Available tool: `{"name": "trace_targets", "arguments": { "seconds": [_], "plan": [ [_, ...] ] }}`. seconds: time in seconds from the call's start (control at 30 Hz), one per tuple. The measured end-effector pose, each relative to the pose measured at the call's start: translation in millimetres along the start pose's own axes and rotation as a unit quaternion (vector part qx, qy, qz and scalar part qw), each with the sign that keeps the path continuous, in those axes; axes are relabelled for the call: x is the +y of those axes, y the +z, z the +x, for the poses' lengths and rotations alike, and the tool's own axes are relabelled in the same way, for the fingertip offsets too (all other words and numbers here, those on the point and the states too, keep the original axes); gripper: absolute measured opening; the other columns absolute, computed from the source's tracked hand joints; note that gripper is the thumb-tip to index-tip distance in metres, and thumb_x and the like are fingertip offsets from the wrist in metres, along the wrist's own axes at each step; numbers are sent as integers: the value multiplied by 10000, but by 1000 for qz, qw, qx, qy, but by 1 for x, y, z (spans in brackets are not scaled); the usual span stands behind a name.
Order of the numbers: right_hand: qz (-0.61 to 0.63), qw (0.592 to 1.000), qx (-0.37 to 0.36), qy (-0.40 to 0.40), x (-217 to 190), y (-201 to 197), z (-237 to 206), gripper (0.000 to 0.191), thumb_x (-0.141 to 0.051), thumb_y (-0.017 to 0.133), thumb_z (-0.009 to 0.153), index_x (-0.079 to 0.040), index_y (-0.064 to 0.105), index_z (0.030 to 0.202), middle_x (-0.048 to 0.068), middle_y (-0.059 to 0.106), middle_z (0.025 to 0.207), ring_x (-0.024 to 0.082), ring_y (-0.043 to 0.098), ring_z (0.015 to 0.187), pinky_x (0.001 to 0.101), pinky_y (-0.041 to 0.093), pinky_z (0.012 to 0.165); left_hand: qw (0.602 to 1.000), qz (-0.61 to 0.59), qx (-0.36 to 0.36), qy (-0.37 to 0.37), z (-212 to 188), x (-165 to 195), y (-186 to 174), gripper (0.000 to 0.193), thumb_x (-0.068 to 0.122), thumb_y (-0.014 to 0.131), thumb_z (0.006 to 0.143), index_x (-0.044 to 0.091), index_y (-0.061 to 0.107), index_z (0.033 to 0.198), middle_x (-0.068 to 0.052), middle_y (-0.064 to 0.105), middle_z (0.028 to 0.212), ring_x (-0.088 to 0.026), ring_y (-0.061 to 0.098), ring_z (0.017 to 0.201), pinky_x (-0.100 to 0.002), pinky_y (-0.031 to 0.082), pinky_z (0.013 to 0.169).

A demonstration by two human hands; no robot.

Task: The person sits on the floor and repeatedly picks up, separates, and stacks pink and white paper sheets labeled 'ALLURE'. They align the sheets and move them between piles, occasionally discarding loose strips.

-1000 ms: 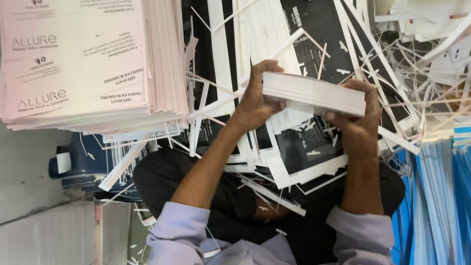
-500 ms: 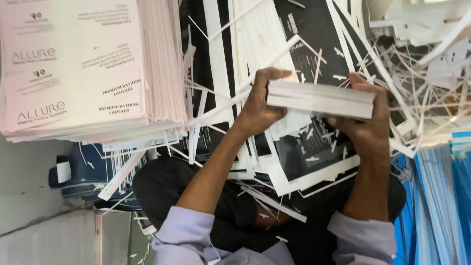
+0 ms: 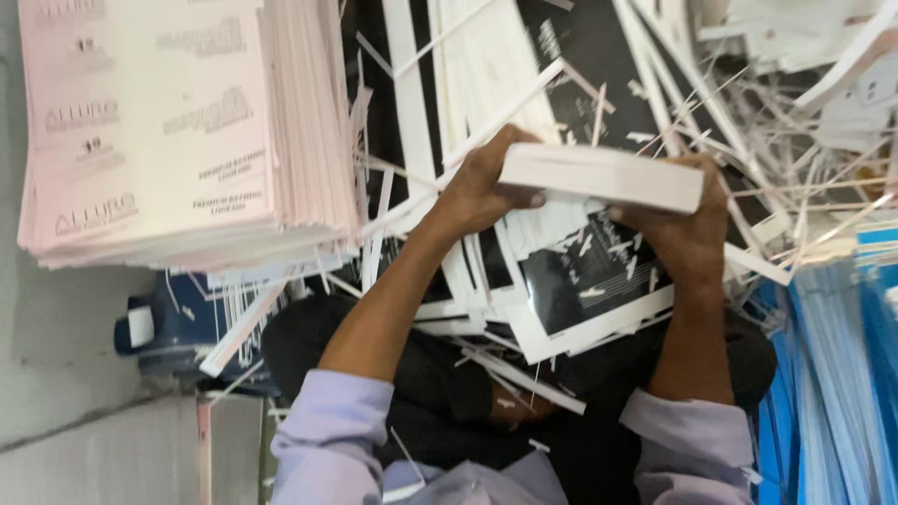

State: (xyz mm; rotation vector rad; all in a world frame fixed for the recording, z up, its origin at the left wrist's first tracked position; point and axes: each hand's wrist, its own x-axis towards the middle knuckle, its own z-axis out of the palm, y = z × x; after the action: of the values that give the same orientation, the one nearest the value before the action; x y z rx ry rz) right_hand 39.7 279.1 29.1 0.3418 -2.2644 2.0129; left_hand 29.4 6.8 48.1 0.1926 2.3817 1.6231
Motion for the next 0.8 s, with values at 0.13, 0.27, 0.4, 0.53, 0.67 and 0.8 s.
{"name": "trace_targets", "arguments": {
  "seconds": [0.13, 0.27, 0.4, 0.53, 0.67, 0.8],
  "plan": [
    [-69, 998, -4, -4, 5, -7, -1, 561, -31, 992, 678, -43, 598, 1077, 43, 675, 1021, 133, 669, 944, 264, 581, 848, 966, 254, 30, 22, -13, 46, -4, 691, 187, 893, 689, 116, 567, 1294, -116, 657, 1288, -272, 625, 1249, -413, 524, 1105],
    [9, 999, -16, 29, 7, -9, -1, 559, -86, 985, 688, -62, 596, 1089, 28, 693, 1016, 120, 682, 941, 271, 605, 861, 870, 464, 55, 158, -11, 77, 13, 776, 273, 910, 644, 48, 571, 1304, -202, 626, 1216, -360, 564, 1208, -543, 402, 1094],
    [-71, 997, -20, 5, 6, -11, 0, 598, -134, 990, 687, -52, 589, 1123, 39, 697, 1043, 125, 686, 959, 270, 592, 858, 865, 489, -6, 112, 15, 77, 23, 708, 317, 891, 710, 47, 581, 1286, -165, 629, 1233, -317, 606, 1148, -520, 438, 1039],
    [-173, 984, -30, -23, 6, -14, 1, 546, -160, 1010, 669, -37, 648, 1060, 108, 681, 1062, 184, 713, 966, 314, 607, 837, 817, 547, -17, 180, 22, 63, 25, 643, 378, 907, 667, 73, 627, 1159, -114, 692, 1084, -274, 647, 1097, -517, 398, 1153],
    [-145, 989, -14, 6, 11, -16, -3, 625, -236, 994, 689, -27, 585, 1114, 98, 731, 1020, 191, 739, 956, 329, 615, 823, 831, 530, -28, 168, 31, 53, 21, 620, 348, 908, 671, 92, 623, 1160, -95, 735, 930, -232, 707, 825, -401, 584, 787],
    [-166, 982, -4, -86, 16, -16, -2, 662, -263, 1009, 697, -14, 573, 1128, 135, 733, 1025, 221, 747, 976, 348, 620, 844, 839, 485, -14, 245, 34, 41, 17, 557, 270, 922, 672, 118, 640, 1128, -72, 753, 823, -181, 703, 610, -318, 588, 526]
  ]
}}
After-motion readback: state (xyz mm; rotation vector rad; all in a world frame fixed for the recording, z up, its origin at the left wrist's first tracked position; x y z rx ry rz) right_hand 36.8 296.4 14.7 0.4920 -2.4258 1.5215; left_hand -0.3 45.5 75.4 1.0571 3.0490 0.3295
